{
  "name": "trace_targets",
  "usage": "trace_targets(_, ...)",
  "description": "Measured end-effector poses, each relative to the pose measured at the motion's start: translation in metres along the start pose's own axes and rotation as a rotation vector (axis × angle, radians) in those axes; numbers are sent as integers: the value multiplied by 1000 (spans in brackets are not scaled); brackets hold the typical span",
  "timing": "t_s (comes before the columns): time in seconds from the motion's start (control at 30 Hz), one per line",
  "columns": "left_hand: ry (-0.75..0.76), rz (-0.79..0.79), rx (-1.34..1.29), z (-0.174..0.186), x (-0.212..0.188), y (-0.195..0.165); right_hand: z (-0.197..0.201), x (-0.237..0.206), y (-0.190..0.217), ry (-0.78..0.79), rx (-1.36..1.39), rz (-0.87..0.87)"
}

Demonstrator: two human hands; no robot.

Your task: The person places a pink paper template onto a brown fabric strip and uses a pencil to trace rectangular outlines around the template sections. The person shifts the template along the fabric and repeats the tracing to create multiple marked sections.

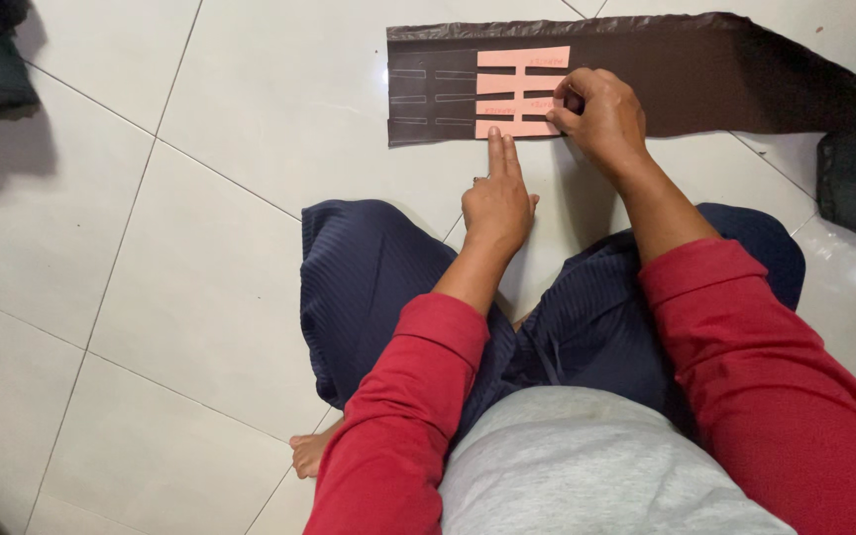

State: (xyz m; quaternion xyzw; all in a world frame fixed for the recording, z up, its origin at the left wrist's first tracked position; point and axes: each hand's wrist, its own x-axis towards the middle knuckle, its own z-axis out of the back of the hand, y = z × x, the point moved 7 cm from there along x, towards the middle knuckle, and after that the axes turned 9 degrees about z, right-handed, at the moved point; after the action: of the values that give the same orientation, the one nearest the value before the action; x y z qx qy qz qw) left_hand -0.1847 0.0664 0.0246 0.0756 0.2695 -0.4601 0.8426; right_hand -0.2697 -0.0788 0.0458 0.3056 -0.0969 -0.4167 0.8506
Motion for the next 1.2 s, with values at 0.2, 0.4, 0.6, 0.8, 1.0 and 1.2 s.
trace_targets(0.2,11,-11,-3,-2,1,0,-1,0,-2,-9,-7,3)
trace_targets(0.4,-50,-17,47,1,7,4,-2,2,-10,-9,36,10)
trace_targets(0.6,-14,-37,-20,-2,2,3,-3,6,-19,-13,166,79)
trace_targets(0.8,-105,-66,139,-4,3,-7,-4,5,-22,-20,174,79)
trace_targets(1.0,-93,-52,208,-8,2,-12,-4,5,-20,-16,165,100)
trace_targets(1.2,-103,-39,99,-2,-3,-16,-5,5,-21,-30,150,104)
